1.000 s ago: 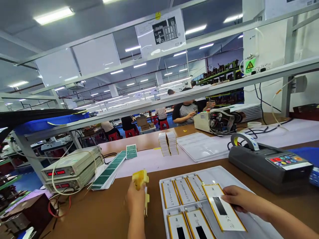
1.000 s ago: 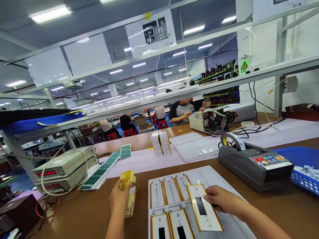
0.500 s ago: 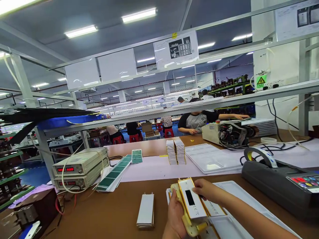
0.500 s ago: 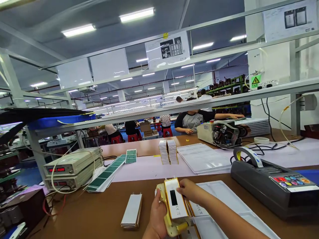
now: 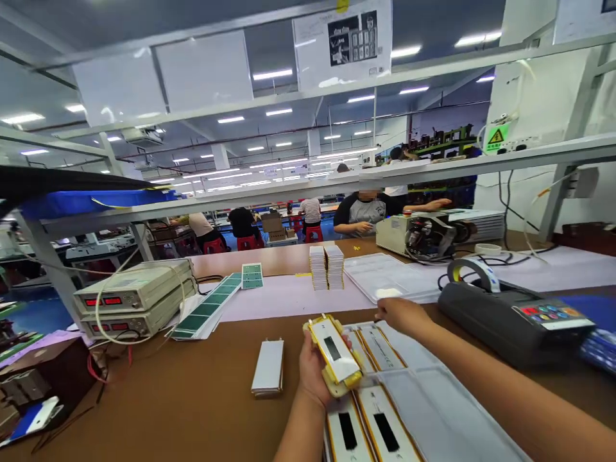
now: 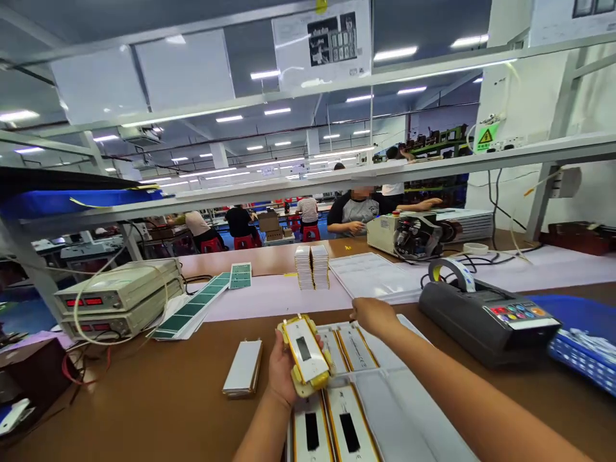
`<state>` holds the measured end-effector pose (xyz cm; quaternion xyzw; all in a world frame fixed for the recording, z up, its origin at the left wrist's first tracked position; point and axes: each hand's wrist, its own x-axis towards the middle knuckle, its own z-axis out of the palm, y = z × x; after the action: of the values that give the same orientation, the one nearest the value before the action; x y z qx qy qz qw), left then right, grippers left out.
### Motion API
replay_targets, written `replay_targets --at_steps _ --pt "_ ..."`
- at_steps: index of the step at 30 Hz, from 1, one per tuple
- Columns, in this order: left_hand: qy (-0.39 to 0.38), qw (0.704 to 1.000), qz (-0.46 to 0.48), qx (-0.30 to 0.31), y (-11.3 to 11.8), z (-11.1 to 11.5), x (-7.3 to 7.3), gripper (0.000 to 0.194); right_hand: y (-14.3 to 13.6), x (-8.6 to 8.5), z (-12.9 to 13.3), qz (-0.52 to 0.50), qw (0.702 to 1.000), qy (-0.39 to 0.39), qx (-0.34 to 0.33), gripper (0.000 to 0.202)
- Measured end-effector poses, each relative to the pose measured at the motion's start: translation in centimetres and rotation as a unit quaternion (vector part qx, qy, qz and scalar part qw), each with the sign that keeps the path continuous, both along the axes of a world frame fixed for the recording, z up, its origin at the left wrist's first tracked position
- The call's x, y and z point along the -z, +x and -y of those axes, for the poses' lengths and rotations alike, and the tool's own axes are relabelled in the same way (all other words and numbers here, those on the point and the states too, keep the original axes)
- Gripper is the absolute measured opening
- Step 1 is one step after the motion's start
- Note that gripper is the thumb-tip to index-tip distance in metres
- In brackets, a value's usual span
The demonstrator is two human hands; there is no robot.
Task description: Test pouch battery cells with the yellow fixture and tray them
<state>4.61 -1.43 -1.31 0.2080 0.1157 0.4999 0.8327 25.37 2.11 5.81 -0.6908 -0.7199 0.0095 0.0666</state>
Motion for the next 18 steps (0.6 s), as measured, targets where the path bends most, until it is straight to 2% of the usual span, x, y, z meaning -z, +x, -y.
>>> replay_targets --at_steps 3,6,12,18 --pt "-0.027 0.999 -0.034 -0.017 -0.1 -0.2 -0.2 0.056 1.8 1.0 -1.1 0.046 0.998 -0.033 0.003 0.019" --pt "-0.050 0.997 -0.057 -0.031 -0.2 -0.5 -0.3 0.056 2.4 2.3 -1.6 0.062 0.997 -0.049 -0.012 0.020" --pt "-0.065 0.996 -0.040 -0.054 -0.6 -1.1 -0.2 0.056 0.6 4.0 -1.8 0.052 0.997 -0.057 -0.025 0.026" --pt "-0.078 0.996 -0.008 -0.051 -0.7 -1.1 0.6 0.053 -0.1 5.4 -1.9 -0.044 0.997 -0.063 0.013 0.012"
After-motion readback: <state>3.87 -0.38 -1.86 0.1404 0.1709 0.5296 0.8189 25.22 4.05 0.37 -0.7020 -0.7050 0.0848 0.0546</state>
